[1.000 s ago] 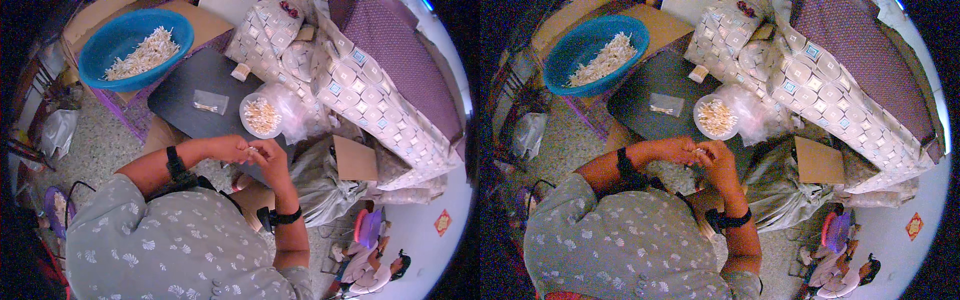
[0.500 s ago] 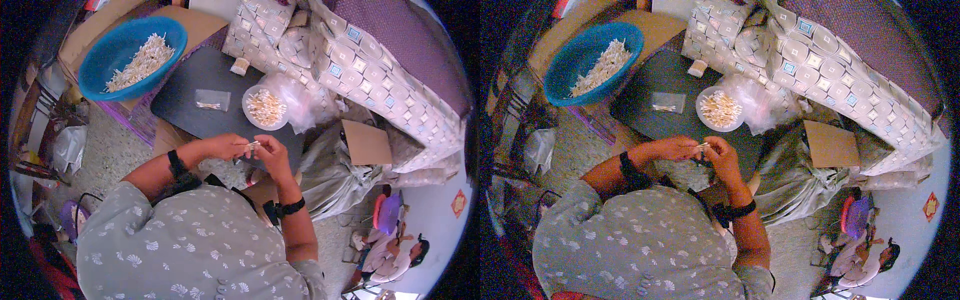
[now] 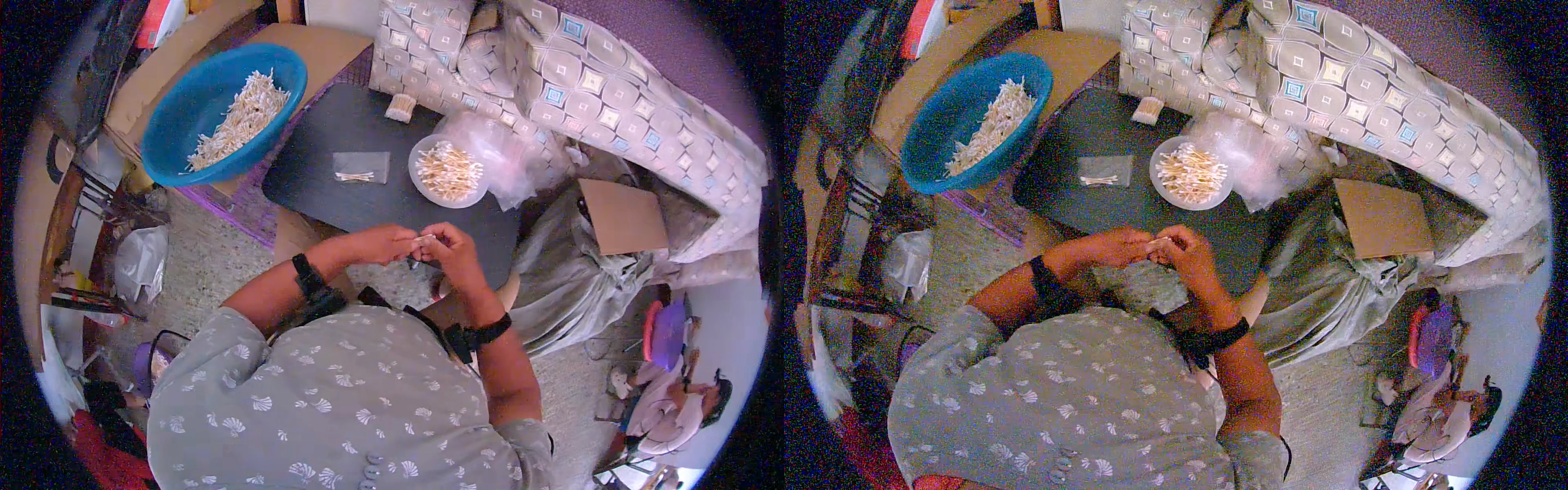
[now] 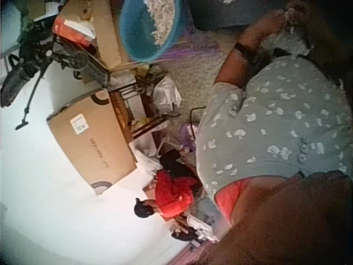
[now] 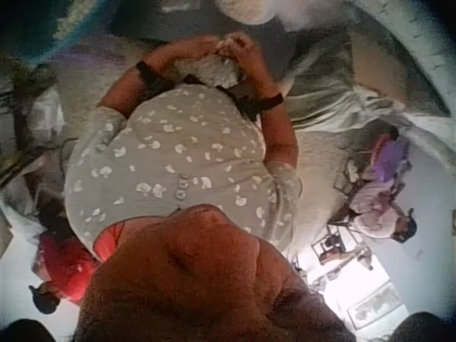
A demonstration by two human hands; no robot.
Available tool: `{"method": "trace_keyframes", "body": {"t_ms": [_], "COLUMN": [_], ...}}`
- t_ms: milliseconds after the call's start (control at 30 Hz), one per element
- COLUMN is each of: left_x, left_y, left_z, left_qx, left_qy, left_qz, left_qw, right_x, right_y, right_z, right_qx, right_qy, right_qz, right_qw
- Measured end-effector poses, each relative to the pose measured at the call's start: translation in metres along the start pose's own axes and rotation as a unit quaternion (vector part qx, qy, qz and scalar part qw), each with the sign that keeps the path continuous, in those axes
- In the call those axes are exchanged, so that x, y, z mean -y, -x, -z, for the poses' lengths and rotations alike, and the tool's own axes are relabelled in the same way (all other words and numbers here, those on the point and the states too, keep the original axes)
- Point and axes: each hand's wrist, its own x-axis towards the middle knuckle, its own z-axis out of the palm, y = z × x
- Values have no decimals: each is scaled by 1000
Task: Sorting and placing cotton swabs into small plastic bags.
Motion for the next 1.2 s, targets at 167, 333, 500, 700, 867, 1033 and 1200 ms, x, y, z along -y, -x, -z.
{"method": "trace_keyframes", "body": {"t_ms": [167, 333, 500, 700, 867, 1033, 1200], "left_x": [-7, -4, 34, 47, 44, 24, -1], "left_y": [6, 4, 8, 5, 11, 19, 0], "left_z": [9, 58, 118, 125, 110, 100, 110], "left_qx": [1, -119, -385, -288, -256, -179, -200], "left_qy": [-8, -75, -411, -468, -456, -410, -455], "left_qz": [11, 14, -114, -35, -56, -61, -103], "left_qw": [1000, 990, 819, 835, 850, 892, 862], "right_x": [-12, -21, -27, -47, -51, -59, -56], "right_y": [-7, -12, -19, -19, -19, -17, -16], "right_z": [2, 18, 29, 28, 30, 31, 32], "right_qx": [-8, -72, -84, -93, -103, -89, -87], "right_qy": [-47, -46, -34, -16, -14, -34, -28], "right_qz": [-18, -1, 27, 28, 39, 44, 53], "right_qw": [999, 996, 996, 995, 994, 994, 994]}}
